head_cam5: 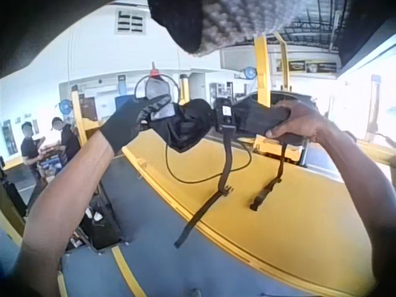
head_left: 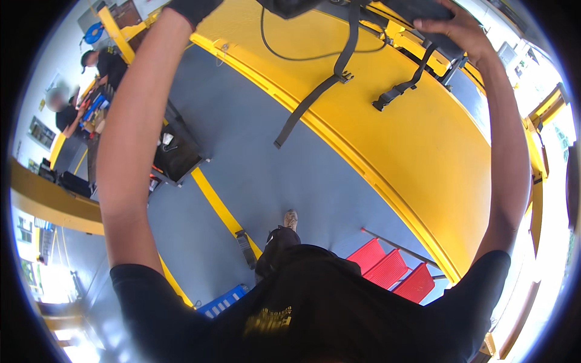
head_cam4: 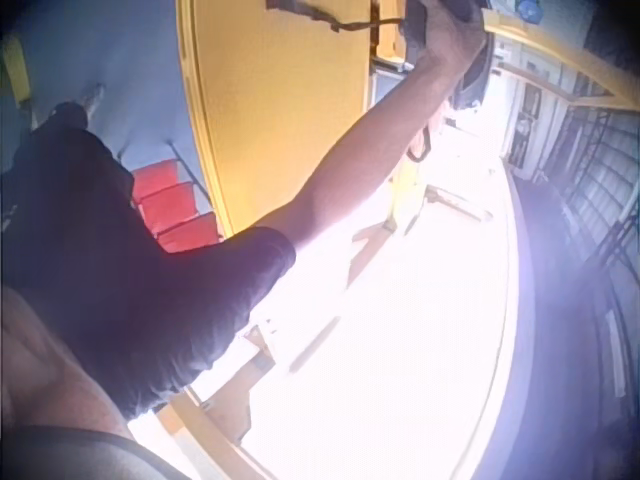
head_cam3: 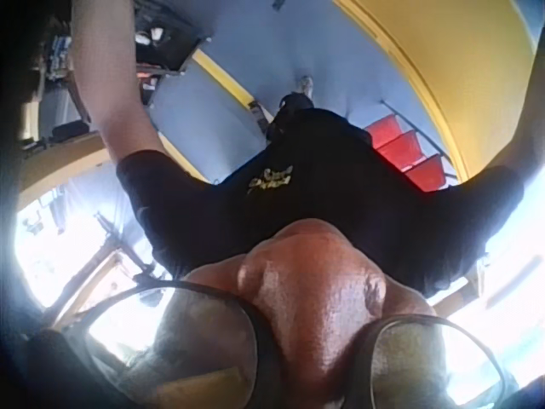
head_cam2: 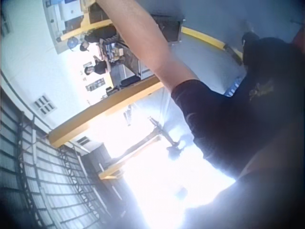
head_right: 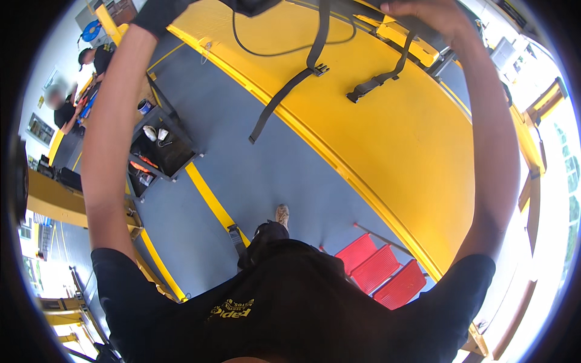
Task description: The person sits on the floor and uses a wrench to loosen and remove a caster wheel from a blue rolling cart. They then reattach the wheel and tighten it back in place.
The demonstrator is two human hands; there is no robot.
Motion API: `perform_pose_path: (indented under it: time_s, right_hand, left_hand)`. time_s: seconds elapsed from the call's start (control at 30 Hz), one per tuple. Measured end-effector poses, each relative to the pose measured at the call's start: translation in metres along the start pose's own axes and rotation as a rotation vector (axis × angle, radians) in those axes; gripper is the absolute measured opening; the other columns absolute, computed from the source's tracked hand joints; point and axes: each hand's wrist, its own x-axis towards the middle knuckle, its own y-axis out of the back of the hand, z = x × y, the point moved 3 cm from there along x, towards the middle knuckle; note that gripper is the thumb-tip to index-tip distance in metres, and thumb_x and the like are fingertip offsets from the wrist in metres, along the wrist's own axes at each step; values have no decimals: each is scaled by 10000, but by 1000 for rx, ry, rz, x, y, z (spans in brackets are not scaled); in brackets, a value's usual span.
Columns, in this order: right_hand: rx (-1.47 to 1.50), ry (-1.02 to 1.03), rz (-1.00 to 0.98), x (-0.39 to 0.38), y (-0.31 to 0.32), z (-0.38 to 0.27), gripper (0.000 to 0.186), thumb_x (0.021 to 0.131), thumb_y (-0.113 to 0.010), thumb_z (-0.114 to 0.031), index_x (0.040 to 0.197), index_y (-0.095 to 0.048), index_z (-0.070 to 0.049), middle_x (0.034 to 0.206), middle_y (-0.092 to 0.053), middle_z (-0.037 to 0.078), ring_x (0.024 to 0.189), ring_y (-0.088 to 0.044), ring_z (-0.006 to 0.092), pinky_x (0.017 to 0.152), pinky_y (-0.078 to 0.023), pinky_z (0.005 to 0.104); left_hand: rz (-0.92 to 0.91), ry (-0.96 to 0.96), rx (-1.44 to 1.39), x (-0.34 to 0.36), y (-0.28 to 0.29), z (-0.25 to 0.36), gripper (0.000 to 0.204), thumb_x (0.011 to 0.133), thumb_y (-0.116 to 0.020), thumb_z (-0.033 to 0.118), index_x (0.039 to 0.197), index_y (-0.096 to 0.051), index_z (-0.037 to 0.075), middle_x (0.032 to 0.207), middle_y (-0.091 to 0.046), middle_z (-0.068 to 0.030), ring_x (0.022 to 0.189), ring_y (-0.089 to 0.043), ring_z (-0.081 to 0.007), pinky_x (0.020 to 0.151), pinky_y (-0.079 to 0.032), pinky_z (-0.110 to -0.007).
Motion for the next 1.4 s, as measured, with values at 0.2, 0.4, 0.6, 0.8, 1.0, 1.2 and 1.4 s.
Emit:
perform_pose_path:
  time_s: [0.2,0.4,0.6,0.8,1.0,1.2,1.4]
  right_hand:
    - [-39,-211,-107,-3,-34,64,830,610,-942,-244,1327,-599,-5,1176,-650,171,1120,-623,263,983,-484,362]
    - [-218,-331,-95,-11,-65,79,787,616,-938,-238,1313,-614,-67,1264,-510,168,1222,-518,319,1046,-438,399]
    - [-340,-59,-187,2,-136,52,724,636,-909,-223,1288,-618,-102,1241,-533,191,1158,-549,349,1026,-439,398]
    - [-699,-70,-314,-74,-84,62,907,738,-837,-175,1523,-384,-204,1555,-330,222,1430,-336,422,1138,-362,553]
    - [-590,497,-17,-34,-105,-81,566,941,-679,-378,1421,-523,-121,1377,-531,176,1308,-497,326,1012,-459,530]
    - [89,507,-426,-26,-232,-275,409,943,-657,-100,1332,-557,-28,1110,-608,84,965,-574,130,765,-461,265]
    - [440,520,-937,-31,-406,-455,360,874,-735,-92,1191,-589,-6,1015,-636,37,779,-569,89,686,-457,236]
  left_hand:
    - [-237,-36,63,80,-28,-144,425,878,-748,259,1235,-673,43,1060,-715,-41,952,-669,-122,832,-505,-256]
    - [-250,82,53,99,-37,-201,538,797,-804,440,1128,-721,24,996,-733,-57,959,-665,-120,850,-480,-248]
    - [-165,127,16,62,33,-224,453,854,-774,347,1127,-708,-8,979,-743,-70,904,-703,-132,844,-533,-249]
    - [11,30,207,-18,12,-170,409,764,-865,298,1012,-749,-5,936,-757,-121,885,-718,-182,828,-546,-297]
    - [332,-148,401,-88,45,-136,563,646,-922,367,1004,-729,-22,973,-723,-206,962,-685,-336,855,-539,-348]
    - [322,-130,106,-167,133,-99,475,749,-882,250,1095,-694,-15,926,-733,-127,845,-694,-202,748,-538,-325]
    - [556,-27,166,-277,297,-111,414,828,-823,181,1148,-649,-17,880,-722,-52,762,-635,-96,669,-524,-280]
